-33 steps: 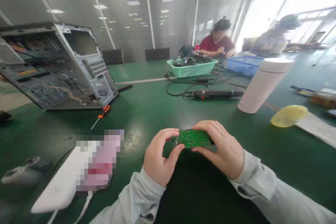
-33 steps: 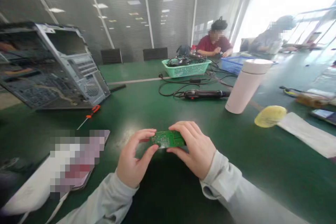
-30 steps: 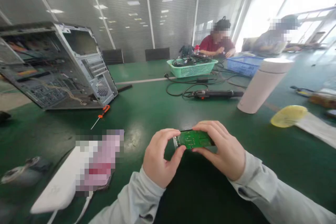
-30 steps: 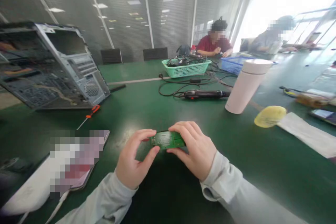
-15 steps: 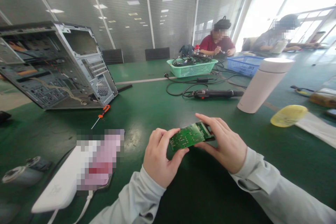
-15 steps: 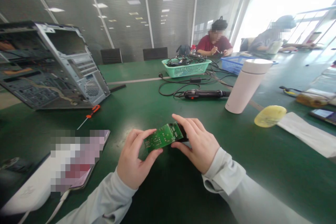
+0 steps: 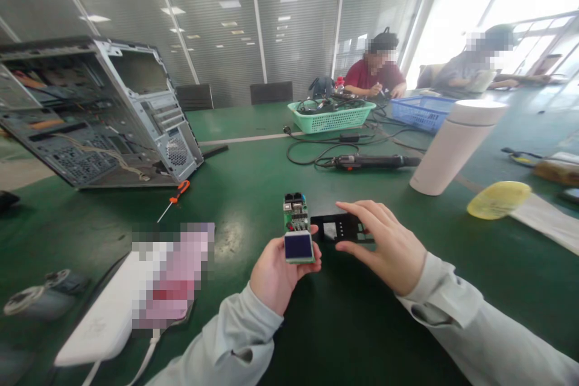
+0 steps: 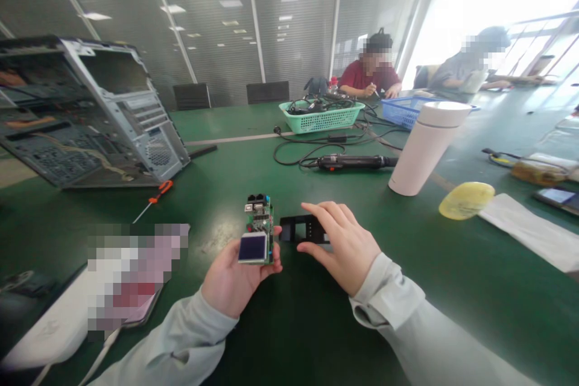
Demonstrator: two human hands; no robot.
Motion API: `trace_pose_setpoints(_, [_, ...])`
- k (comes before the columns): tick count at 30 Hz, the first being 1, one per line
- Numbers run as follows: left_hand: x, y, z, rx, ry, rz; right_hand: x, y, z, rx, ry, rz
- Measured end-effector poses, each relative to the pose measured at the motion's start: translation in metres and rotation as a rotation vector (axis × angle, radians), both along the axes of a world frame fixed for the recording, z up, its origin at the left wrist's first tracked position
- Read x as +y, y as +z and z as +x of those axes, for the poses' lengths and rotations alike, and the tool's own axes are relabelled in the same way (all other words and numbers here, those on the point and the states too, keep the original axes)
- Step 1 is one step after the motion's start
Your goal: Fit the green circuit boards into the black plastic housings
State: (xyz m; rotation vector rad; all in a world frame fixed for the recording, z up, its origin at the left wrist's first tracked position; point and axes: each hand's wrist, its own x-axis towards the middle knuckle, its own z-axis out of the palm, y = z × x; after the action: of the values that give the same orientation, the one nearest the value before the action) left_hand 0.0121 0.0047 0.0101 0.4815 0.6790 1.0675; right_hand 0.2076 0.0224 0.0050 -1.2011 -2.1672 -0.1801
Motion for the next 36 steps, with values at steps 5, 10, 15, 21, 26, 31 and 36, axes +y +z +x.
trace_pose_setpoints(5, [0.002,-0.001,-0.002,-0.016,0.017,-0.035,0.002,0.0,0.001,0.086,-0.057,-0.072])
trace_pose_setpoints(10, [0.003,0.001,-0.002,-0.015,0.043,-0.051,0.002,0.011,0.001,0.535,-0.142,-0.289])
trace_pose_setpoints(15, [0.002,0.0,-0.002,-0.004,0.043,-0.016,-0.001,0.016,-0.007,1.017,-0.105,-0.966])
trace_pose_setpoints(21, [0.003,-0.001,-0.002,-0.011,0.044,-0.019,-0.011,0.015,-0.023,1.454,0.172,-1.546])
trace_pose_setpoints(26, [0.003,0.0,-0.001,0.0,0.066,-0.05,-0.013,0.01,-0.023,1.558,0.298,-1.612])
trace_pose_setpoints(31, [0.002,0.0,-0.001,-0.012,0.061,-0.045,-0.013,0.0,-0.022,1.416,0.508,-1.463])
trace_pose_setpoints(36, [0.002,0.0,-0.001,-0.001,0.054,-0.016,-0.009,-0.015,-0.023,1.248,0.412,-1.194])
